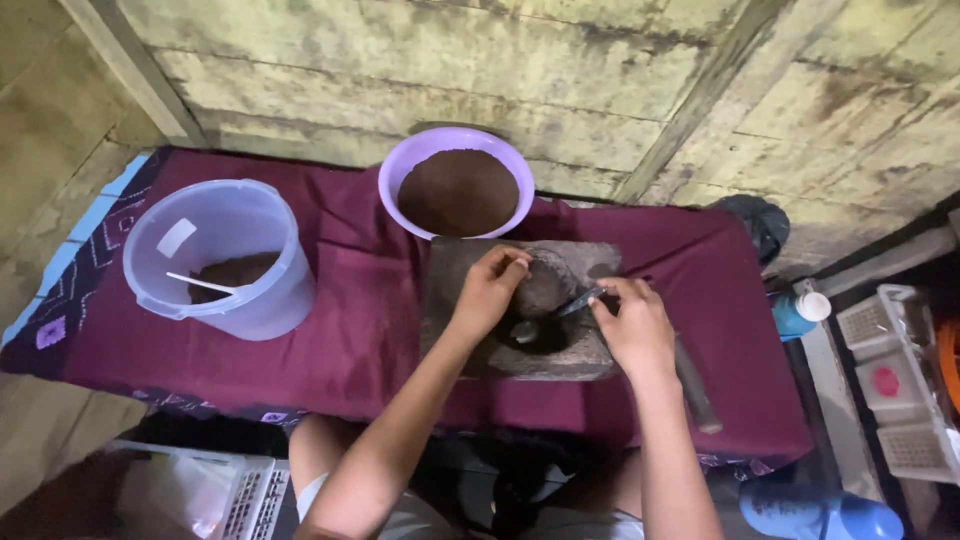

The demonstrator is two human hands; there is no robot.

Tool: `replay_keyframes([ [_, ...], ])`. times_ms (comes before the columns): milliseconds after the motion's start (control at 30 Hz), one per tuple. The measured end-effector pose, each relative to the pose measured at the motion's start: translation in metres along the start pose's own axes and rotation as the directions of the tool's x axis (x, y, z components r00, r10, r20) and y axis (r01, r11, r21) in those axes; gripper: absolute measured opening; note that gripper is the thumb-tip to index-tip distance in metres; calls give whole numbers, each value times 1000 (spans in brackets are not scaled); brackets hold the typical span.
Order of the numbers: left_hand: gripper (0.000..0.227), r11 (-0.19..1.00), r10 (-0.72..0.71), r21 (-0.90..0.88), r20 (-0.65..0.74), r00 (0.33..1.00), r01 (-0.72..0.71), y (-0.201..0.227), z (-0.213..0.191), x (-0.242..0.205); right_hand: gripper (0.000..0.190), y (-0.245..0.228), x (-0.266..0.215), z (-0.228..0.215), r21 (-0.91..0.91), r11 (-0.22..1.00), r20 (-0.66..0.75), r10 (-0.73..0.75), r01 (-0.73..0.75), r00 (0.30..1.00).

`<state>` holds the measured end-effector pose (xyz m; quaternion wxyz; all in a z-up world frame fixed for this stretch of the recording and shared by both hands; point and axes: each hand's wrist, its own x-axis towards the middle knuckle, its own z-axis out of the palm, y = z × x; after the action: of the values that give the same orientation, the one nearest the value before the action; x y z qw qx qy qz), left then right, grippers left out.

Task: Grinding a dark powder in a stone mortar and transferring it between containers using a spoon.

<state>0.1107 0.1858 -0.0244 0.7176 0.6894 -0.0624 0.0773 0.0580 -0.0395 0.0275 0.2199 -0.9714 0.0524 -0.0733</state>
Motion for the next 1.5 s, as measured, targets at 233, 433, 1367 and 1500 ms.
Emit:
replay_keyframes([
  [233, 17, 995, -75, 73, 24, 997, 73, 43, -4, -17, 11, -9, 9, 17, -1, 1000, -105, -2, 2, 994],
  [433, 25, 900, 127, 392, 177, 976, -188, 65, 2, -25, 25, -30, 10, 13, 433, 872, -212, -147, 228, 966],
  [1367, 21, 870, -130, 476, 468, 874, -125, 48, -24, 0, 49, -27, 32, 13, -59, 998, 77, -30, 35, 997],
  [1500, 24, 729, -170, 643, 503, 848, -235, 48, -28, 4, 52, -32, 32, 10, -76, 997, 91, 24, -17, 996],
])
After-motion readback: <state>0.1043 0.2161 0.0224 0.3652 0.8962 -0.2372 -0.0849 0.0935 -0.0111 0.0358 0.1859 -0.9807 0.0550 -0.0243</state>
